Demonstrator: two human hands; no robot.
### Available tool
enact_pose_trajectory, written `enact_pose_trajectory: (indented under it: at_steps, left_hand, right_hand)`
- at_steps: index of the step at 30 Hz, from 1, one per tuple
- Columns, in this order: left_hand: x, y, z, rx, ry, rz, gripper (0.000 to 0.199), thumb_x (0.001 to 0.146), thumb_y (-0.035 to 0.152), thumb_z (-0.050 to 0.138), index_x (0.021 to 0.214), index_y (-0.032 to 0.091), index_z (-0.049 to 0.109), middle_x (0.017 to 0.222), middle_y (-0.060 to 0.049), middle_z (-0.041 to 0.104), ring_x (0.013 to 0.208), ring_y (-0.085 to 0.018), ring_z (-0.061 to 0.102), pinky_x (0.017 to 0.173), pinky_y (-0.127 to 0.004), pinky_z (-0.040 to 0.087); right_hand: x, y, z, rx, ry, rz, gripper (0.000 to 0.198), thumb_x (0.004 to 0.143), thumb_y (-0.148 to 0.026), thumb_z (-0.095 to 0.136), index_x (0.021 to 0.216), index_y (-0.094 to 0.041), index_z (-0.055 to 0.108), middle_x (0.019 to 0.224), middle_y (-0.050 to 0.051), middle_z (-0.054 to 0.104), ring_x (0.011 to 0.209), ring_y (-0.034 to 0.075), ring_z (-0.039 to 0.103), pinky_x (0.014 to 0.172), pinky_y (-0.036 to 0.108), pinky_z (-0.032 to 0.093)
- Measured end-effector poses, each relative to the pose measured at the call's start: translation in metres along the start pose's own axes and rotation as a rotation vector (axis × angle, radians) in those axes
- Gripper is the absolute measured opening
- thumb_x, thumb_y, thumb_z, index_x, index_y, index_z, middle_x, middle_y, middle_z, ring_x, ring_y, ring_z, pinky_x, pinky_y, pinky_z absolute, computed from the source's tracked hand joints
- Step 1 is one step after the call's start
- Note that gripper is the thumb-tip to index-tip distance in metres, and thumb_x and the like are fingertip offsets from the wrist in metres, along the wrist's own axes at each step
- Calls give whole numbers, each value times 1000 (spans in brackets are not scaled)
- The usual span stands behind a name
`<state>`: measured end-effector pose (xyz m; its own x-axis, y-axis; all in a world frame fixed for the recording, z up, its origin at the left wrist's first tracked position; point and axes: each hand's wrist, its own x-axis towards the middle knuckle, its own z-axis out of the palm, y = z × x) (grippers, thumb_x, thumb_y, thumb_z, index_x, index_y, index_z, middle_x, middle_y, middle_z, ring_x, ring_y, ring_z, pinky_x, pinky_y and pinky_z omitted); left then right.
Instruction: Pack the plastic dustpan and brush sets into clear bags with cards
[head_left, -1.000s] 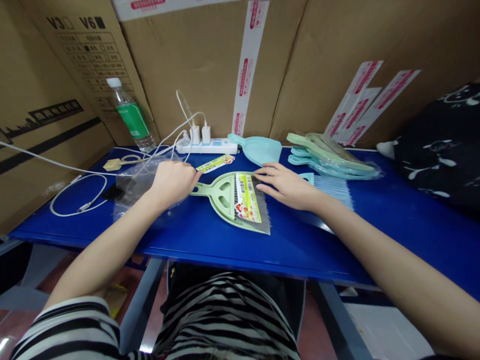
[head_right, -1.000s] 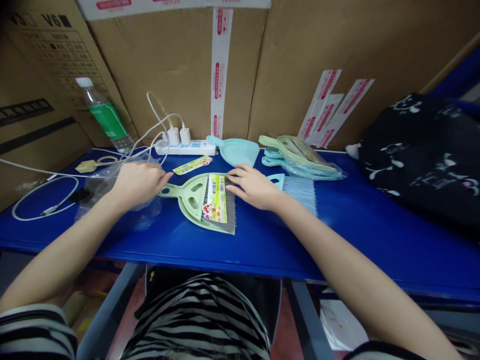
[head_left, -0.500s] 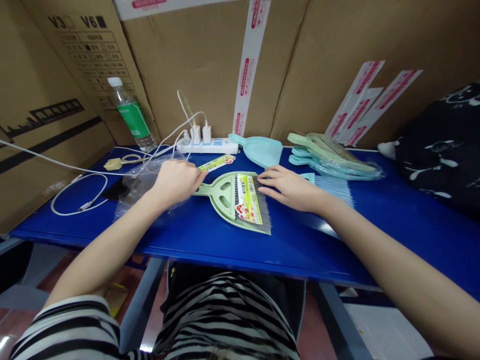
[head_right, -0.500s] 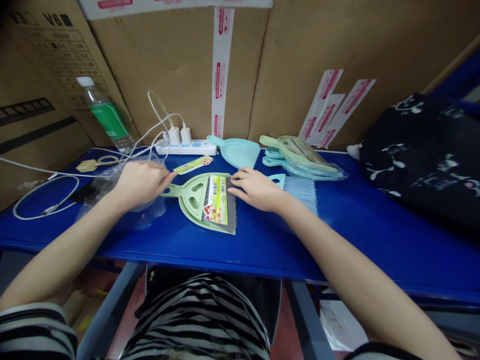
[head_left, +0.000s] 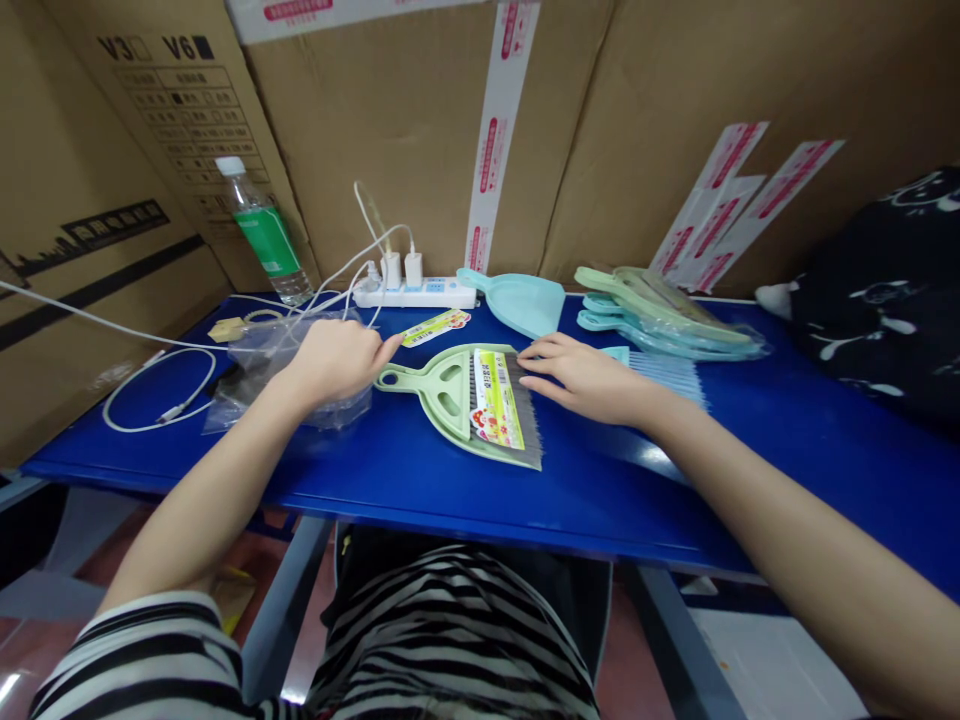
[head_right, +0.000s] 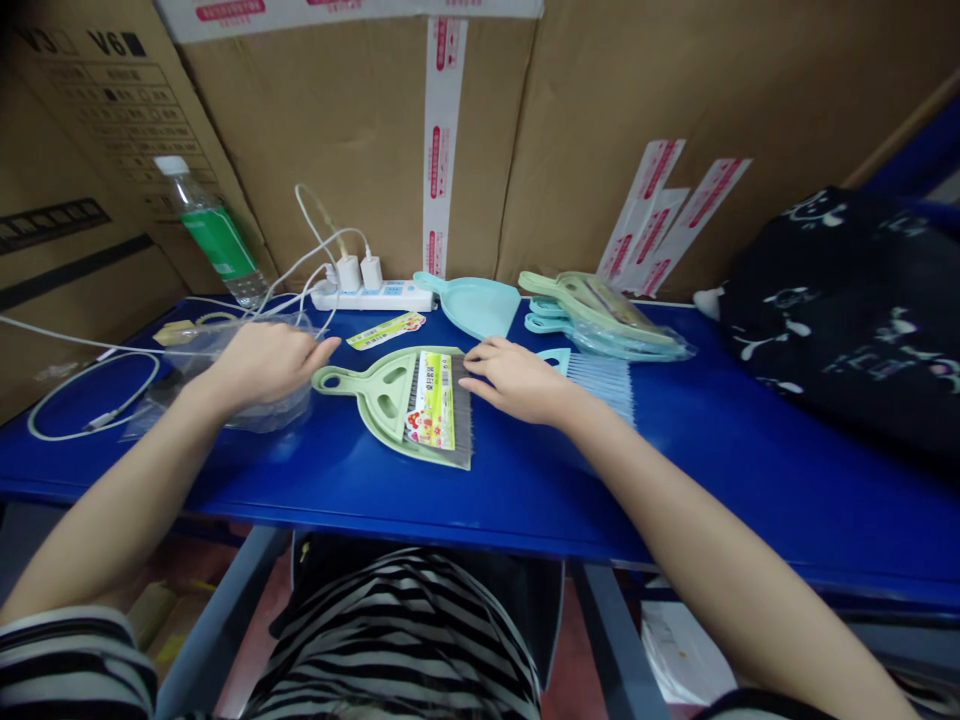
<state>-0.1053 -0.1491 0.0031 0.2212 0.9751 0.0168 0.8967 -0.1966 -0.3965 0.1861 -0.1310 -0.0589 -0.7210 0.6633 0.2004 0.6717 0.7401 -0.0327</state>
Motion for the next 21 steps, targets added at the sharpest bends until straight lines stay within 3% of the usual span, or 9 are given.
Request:
enact_pose_trajectory:
  at_steps: [5, 13, 21]
  left_hand:
    - [-1, 0, 2, 41, -57, -3, 63, 101, 40, 21, 93, 11, 77, 92, -19, 75, 100, -34, 71, 83, -39, 50]
    - [-1, -1, -2, -44, -29, -79, 59, 99, 38, 23, 93, 15, 77, 91, -16, 76, 97, -32, 71, 82, -37, 51]
    - [0, -5, 3, -63, -11, -151, 28, 87, 26, 51, 94, 18, 77, 95, -13, 76, 101, -33, 70, 81, -35, 49]
  right_hand:
    - [0, -5, -4, -17, 59, 19, 44, 99, -38, 37, 116, -18, 73, 119, 14, 72, 113, 31, 61, 93, 52, 53]
    - [1, -14, -6, -38, 169, 38, 47, 98, -35, 38, 133, -16, 62, 133, 15, 65, 120, 33, 58, 99, 57, 50]
    - [4, -15, 0, -6, 69, -43, 48, 98, -36, 38, 132, -13, 62, 131, 17, 66, 122, 31, 57, 101, 56, 48]
